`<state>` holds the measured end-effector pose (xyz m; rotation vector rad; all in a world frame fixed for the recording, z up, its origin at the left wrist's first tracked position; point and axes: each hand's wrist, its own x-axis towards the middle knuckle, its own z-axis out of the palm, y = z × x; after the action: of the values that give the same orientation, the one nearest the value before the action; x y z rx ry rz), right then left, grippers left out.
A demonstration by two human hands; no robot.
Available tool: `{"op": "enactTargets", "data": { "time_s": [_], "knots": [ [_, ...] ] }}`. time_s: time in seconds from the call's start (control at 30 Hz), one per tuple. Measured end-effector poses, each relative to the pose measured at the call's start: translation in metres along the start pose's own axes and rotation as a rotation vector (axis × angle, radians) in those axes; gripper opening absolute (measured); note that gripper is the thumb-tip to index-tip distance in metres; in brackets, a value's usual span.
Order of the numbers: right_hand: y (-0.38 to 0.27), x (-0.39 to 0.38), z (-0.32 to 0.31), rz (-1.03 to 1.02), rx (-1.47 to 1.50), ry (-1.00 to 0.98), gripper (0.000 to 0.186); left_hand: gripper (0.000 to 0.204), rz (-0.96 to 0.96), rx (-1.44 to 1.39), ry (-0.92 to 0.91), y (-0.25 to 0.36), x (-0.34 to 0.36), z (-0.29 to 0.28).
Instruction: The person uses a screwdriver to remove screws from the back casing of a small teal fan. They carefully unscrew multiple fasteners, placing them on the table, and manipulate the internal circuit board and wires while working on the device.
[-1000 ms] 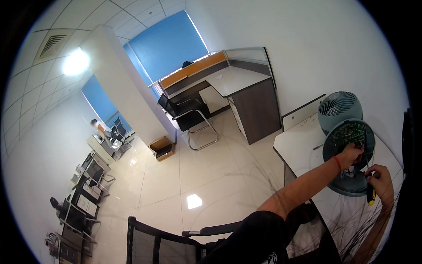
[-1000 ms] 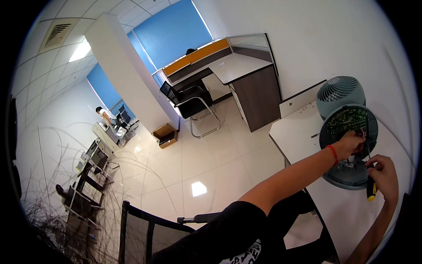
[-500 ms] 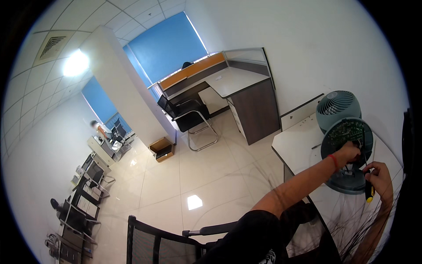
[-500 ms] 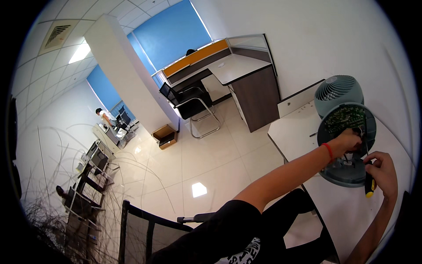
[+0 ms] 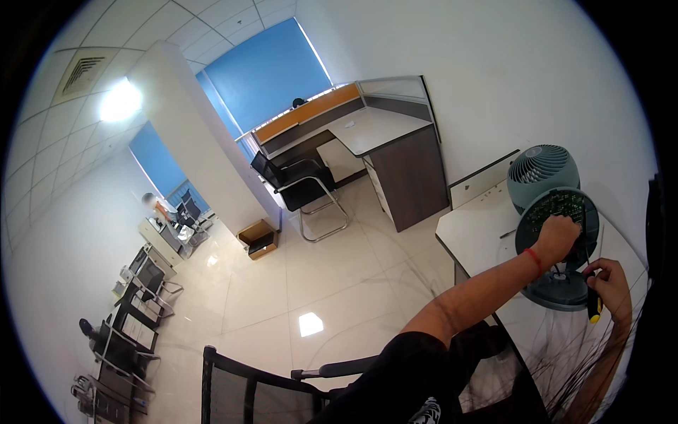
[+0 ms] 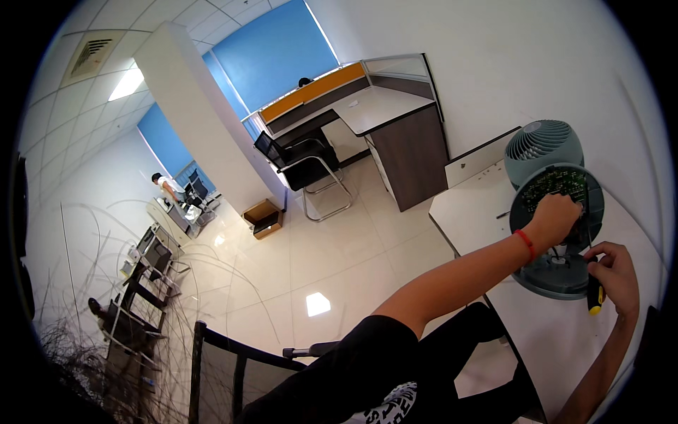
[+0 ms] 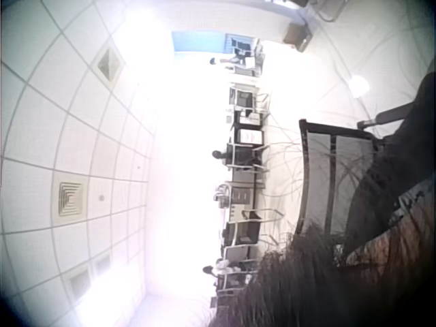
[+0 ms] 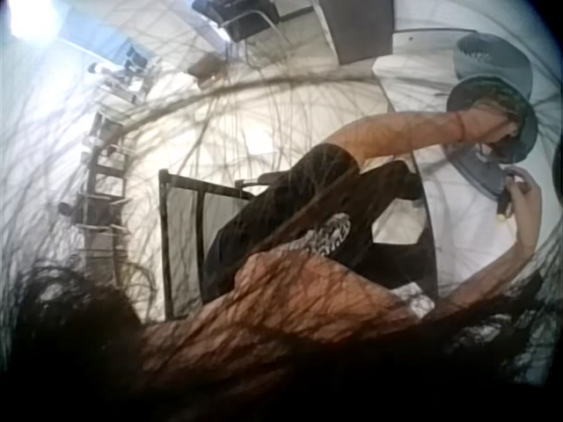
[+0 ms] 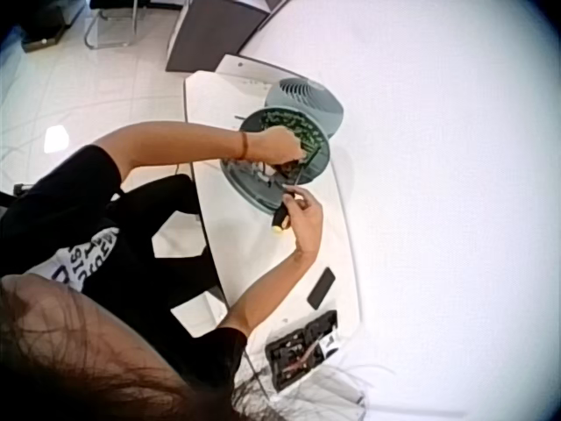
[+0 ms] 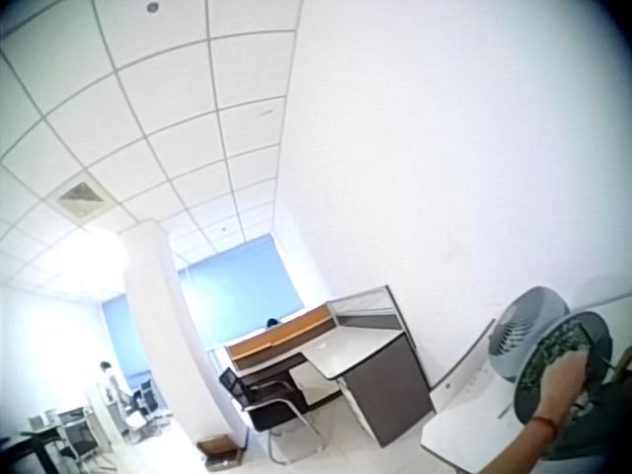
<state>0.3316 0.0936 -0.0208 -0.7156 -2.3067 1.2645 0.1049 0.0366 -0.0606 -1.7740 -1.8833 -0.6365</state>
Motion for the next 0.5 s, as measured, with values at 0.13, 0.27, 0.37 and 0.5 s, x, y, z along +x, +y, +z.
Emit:
{"op": "enactTargets", "data": {
  "time_s": [0.13,0.27,0.37,0.5],
  "knots": [
    [-0.002,-0.002,-0.002,-0.004,0.005,-0.004,0.022,0.012,0.088,0.092,-0.005,0.003,0.005,0.007],
    [-0.005,-0.004,-0.003,-0.005,0.021,-0.019,0.021,0.021,0.113,0.117,0.004,0.005,0.007,0.013],
    [-0.003,-0.003,-0.002,-0.009,0.026,-0.015,0.02,0.028,0.124,0.103,0.018,0.004,0.005,0.013],
    [-0.002,0.0,-0.001,-0.025,0.019,-0.035,0.021,0.026,0.134,0.076,-0.023,0.003,0.001,0.018]
  ]
}}
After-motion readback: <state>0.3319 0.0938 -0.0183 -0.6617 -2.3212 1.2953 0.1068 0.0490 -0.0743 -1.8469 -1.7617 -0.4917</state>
